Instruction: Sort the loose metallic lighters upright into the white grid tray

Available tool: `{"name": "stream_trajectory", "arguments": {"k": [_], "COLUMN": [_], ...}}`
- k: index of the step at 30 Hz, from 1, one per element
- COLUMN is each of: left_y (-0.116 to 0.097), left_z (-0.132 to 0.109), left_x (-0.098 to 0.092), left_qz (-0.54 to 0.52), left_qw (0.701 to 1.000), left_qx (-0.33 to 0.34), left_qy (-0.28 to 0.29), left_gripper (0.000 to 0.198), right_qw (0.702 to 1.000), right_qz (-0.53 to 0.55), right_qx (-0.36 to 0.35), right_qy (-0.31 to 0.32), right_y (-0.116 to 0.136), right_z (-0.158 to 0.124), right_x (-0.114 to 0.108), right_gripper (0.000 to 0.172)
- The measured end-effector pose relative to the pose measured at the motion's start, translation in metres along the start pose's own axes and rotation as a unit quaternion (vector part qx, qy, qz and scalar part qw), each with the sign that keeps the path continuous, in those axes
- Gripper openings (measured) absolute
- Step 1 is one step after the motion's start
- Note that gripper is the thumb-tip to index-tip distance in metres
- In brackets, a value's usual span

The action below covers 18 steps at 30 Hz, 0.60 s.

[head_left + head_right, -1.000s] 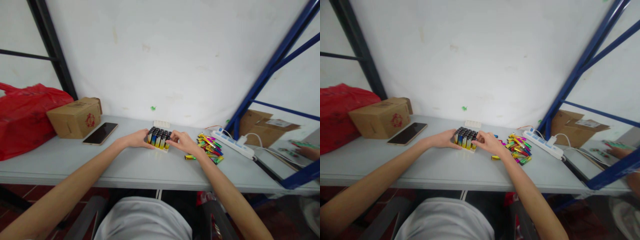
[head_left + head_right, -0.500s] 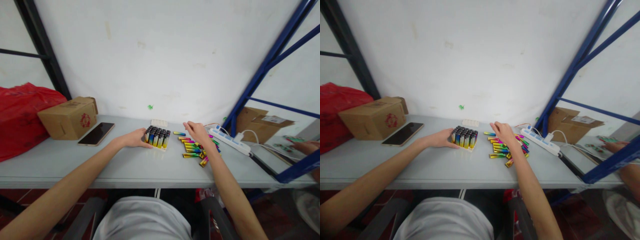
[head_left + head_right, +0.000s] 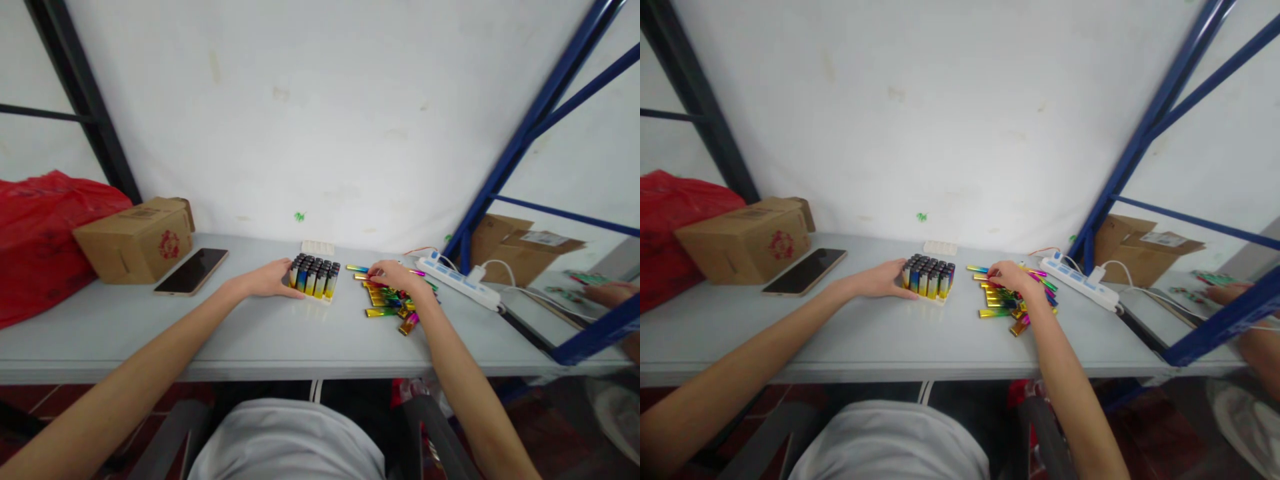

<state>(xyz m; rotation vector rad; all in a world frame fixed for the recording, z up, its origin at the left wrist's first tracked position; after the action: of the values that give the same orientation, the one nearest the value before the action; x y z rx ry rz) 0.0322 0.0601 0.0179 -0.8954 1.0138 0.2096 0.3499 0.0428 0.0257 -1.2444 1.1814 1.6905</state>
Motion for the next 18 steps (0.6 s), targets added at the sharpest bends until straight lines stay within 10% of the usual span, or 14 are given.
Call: {"name": "stream_trajectory", "arguments": {"k": [8,18], "left_y": [-0.005,-0.013], "left_z": [-0.003,-0.005], "left_x": [-0.002,0.0], "left_qz": [0.01,0.022], "left_qw": [1.0,1.0], "left_qx": [-0.003,0.002], "left_qy": [-0.001,0.015], "left_gripper": [0.081,0.077], "right_qw": [0.974,0.774], "right_qz": [0.154,0.606], "right_qx": [-0.013,0.024], "right_qy": [-0.164,-0.183], "right_y": [-0.008,0.03], "right_z": [0.006,0.012], "right_x": [-0.015,-0.002], "right_gripper": [0.015,0.044]}}
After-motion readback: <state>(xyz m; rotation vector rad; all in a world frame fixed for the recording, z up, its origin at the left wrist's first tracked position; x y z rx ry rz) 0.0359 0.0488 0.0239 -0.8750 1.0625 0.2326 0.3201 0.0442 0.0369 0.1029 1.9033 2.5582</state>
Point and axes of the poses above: each hand's wrist, its own z-axis towards the middle knuckle, its own x-axis out of the palm, y = z × x, the point moved 7 cm from there along z, towards the middle knuckle, and after that the axes turned 2 degrees about -y, right-handed, at the moved point
